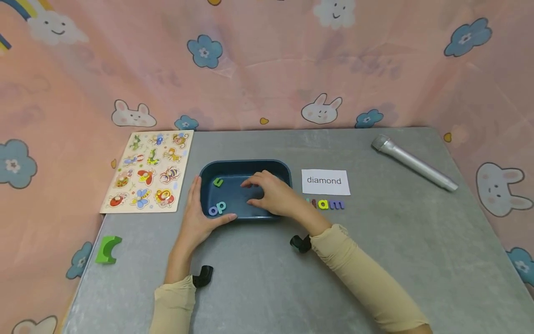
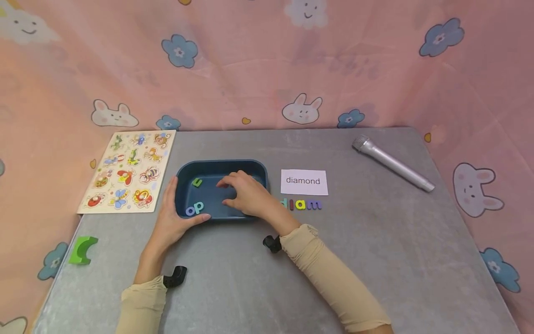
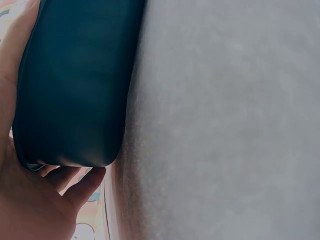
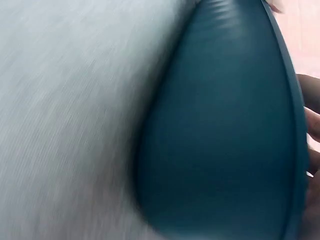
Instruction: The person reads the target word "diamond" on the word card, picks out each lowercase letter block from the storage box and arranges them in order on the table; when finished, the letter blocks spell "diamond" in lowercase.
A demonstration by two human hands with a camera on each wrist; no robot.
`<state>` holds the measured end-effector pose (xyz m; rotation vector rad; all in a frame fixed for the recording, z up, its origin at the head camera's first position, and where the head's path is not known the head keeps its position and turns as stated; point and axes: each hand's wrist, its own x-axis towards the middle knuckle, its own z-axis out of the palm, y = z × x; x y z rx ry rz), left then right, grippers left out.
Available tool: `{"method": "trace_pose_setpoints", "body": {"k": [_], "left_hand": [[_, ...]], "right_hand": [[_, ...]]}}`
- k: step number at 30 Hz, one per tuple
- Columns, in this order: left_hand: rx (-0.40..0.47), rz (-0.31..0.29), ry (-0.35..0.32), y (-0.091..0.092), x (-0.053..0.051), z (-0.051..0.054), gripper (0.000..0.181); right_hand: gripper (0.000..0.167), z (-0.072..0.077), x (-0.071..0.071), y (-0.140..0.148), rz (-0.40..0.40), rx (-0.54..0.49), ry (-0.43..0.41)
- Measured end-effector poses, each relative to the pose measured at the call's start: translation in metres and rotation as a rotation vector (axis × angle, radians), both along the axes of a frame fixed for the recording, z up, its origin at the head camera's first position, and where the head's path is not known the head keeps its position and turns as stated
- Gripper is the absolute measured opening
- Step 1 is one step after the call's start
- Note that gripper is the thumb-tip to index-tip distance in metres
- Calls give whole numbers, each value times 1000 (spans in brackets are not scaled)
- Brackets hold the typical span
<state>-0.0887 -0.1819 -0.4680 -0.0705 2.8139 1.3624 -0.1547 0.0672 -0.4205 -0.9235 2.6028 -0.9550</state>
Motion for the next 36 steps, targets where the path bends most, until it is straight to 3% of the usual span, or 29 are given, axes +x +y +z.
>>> {"method": "trace_pose_setpoints", "body": {"k": [9,18,28,36], "left_hand": [[-13,-6,-7,-1,0,0,138],[5,-14,20,-1,-1,-1,140],[4,-20,21,-1,-1,-1,140],[21,-18,32,-1,-1,-1,138]], "right_hand": [[46,-14,-7,-25,12,0,-58],[50,-27,-12,-47,102,72,-113],[51,-26,-15,-72,146,82,-142],[39,-30,-14,-86,172,94,-128]]}}
